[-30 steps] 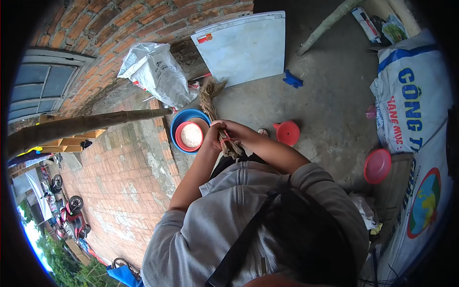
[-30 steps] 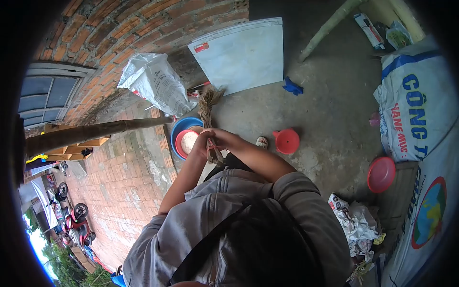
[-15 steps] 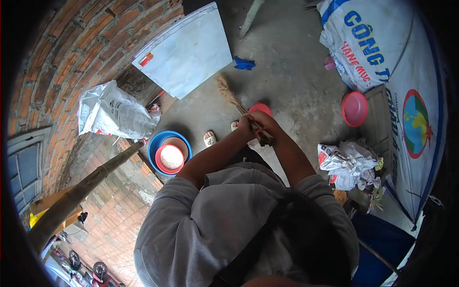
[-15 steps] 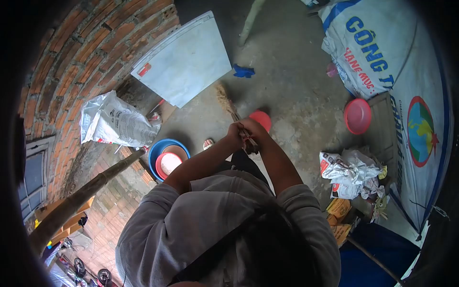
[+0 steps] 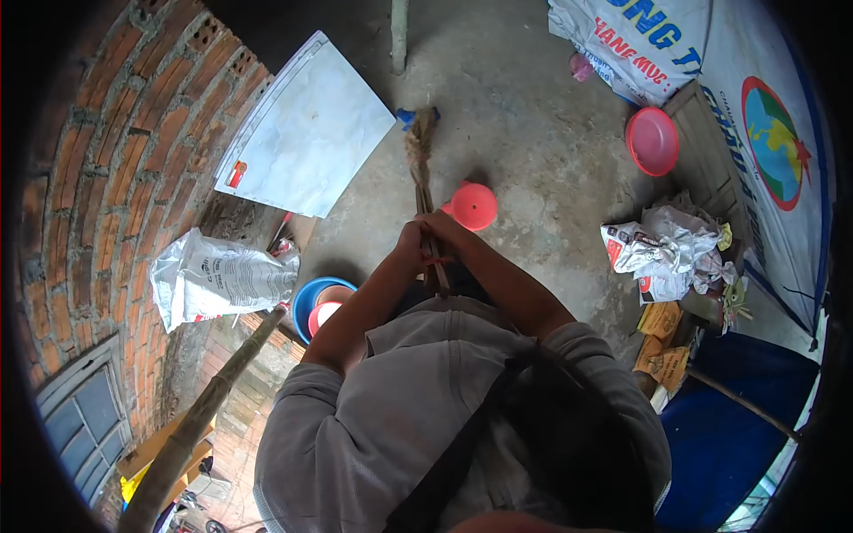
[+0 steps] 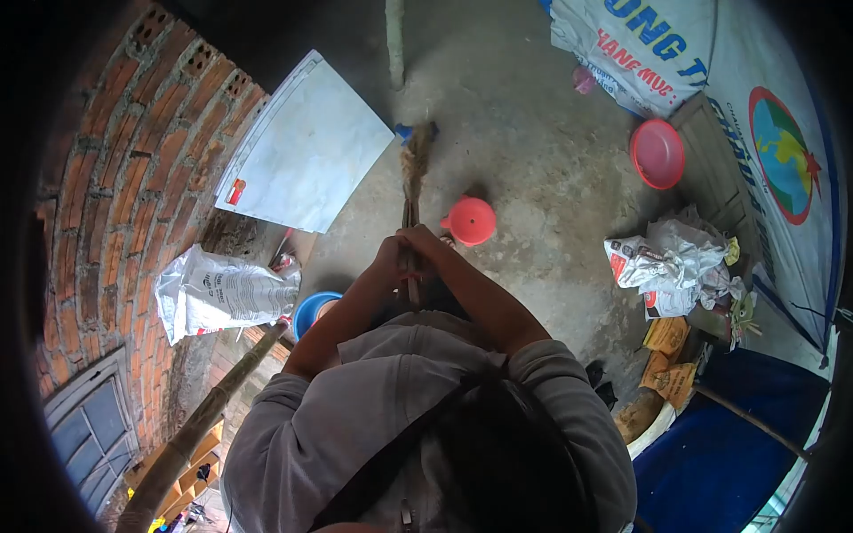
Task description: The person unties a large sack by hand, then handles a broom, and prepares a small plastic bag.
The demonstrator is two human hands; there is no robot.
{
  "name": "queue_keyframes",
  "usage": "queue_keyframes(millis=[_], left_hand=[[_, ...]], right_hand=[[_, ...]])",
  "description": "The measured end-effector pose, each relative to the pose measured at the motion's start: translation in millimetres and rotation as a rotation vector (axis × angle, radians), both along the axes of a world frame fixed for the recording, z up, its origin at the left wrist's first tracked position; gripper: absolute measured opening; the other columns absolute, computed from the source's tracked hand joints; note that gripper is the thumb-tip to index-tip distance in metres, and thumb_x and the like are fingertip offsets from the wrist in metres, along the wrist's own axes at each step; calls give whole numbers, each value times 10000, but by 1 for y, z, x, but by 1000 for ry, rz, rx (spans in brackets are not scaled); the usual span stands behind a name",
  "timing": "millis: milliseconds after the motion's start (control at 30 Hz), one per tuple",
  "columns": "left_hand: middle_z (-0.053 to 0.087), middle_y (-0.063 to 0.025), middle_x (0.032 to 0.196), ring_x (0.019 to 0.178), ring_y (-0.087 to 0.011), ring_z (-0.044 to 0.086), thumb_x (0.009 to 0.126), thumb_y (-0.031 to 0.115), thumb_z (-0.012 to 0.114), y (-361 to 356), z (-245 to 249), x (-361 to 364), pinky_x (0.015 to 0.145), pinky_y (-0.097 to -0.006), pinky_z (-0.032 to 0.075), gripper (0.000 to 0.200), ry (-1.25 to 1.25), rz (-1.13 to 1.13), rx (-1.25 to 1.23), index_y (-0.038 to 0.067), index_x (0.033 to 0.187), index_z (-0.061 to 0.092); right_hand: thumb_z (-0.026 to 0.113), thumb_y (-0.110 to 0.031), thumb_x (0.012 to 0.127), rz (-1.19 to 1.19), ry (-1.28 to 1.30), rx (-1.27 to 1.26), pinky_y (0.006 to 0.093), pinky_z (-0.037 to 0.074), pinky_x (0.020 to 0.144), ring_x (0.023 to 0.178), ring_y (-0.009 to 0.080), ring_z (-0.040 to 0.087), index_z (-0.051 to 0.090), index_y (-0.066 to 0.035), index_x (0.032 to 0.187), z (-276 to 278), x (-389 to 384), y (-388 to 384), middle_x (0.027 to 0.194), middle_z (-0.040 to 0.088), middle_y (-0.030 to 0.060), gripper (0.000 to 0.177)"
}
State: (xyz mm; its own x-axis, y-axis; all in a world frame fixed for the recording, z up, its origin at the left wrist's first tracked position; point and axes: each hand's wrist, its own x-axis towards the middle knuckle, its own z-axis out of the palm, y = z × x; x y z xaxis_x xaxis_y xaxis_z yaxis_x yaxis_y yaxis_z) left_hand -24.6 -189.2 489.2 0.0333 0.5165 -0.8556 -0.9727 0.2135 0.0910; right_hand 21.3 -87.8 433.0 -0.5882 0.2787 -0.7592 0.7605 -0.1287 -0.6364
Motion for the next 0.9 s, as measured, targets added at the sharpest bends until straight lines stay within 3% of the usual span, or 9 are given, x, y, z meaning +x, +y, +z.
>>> queue_keyframes(millis=[67, 133, 267, 300, 467, 600, 700, 800, 900], left_hand=[[585, -224, 1063, 904, -404, 614, 765, 230, 437, 30, -2, 6, 715, -610, 531, 399, 92, 252, -176, -2, 1076, 529], [586, -224, 1067, 905, -408, 612, 781, 242, 419, 54, -36, 11, 755, -597, 526, 390, 14, 274, -131, 1, 1067, 532], [590, -220, 1080, 907, -415, 611, 827, 273, 357, 116, 12, 9, 847, -560, 503, 397, -5, 193, -126, 10, 1063, 539], [588, -224, 1095, 904, -424, 611, 839, 282, 334, 121, -41, 8, 861, -576, 479, 432, -41, 67, -71, 3, 1098, 539], [587, -229, 1080, 891, -424, 615, 830, 276, 356, 178, -43, -34, 782, -592, 498, 423, -74, -221, 17, 11, 1117, 519], [586, -236, 1042, 890, -399, 623, 792, 245, 405, 232, -75, -76, 742, -572, 535, 414, 65, -591, 284, -3, 1110, 500], [579, -228, 973, 813, -365, 628, 737, 205, 436, 275, -60, -74, 655, -554, 565, 407, -52, -692, 200, -45, 1054, 490], [594, -164, 771, 556, -269, 572, 773, 222, 390, 299, 39, -67, 470, -330, 485, 290, 54, -1123, 351, 0, 909, 518], [571, -172, 781, 601, -290, 575, 734, 196, 455, 313, 22, -40, 538, -429, 530, 294, 106, -1215, 338, -28, 920, 497]], right_hand=[[607, -229, 725, 17, 46, -102, 347, 483, 568, 621, 235, 648, 651, -22, 713, 0, 3, 18, 712, 661, 139, 212], [609, -226, 724, 420, 562, 94, 352, 499, 627, 666, 244, 657, 673, -63, 759, -22, 18, 49, 737, 668, 124, 178], [606, -237, 723, 593, 476, 329, 356, 508, 656, 721, 258, 664, 676, -81, 816, 9, 18, 116, 795, 672, 121, 194], [606, -240, 722, 651, 430, 395, 358, 511, 666, 739, 262, 667, 677, -86, 835, 18, 21, 126, 814, 674, 120, 203], [578, -258, 756, 544, 221, 563, 376, 526, 699, 821, 287, 668, 675, -102, 910, -16, 2, 169, 891, 673, 128, 239], [588, -285, 821, 78, 338, 790, 388, 534, 654, 776, 275, 676, 682, -103, 830, -21, -13, 181, 796, 678, 95, 205], [730, -286, 808, -1253, 359, -424, 331, 545, 546, 565, 220, 635, 665, -18, 788, 20, -24, 197, 677, 627, 88, 276], [659, -238, 849, -1447, 267, -560, 354, 509, 499, 510, 209, 592, 640, -36, 882, 39, -10, 214, 740, 637, 95, 206], [718, -266, 799, -1624, 392, -485, 365, 494, 468, 516, 209, 587, 668, -5, 810, 16, 26, 211, 659, 612, 107, 266]])
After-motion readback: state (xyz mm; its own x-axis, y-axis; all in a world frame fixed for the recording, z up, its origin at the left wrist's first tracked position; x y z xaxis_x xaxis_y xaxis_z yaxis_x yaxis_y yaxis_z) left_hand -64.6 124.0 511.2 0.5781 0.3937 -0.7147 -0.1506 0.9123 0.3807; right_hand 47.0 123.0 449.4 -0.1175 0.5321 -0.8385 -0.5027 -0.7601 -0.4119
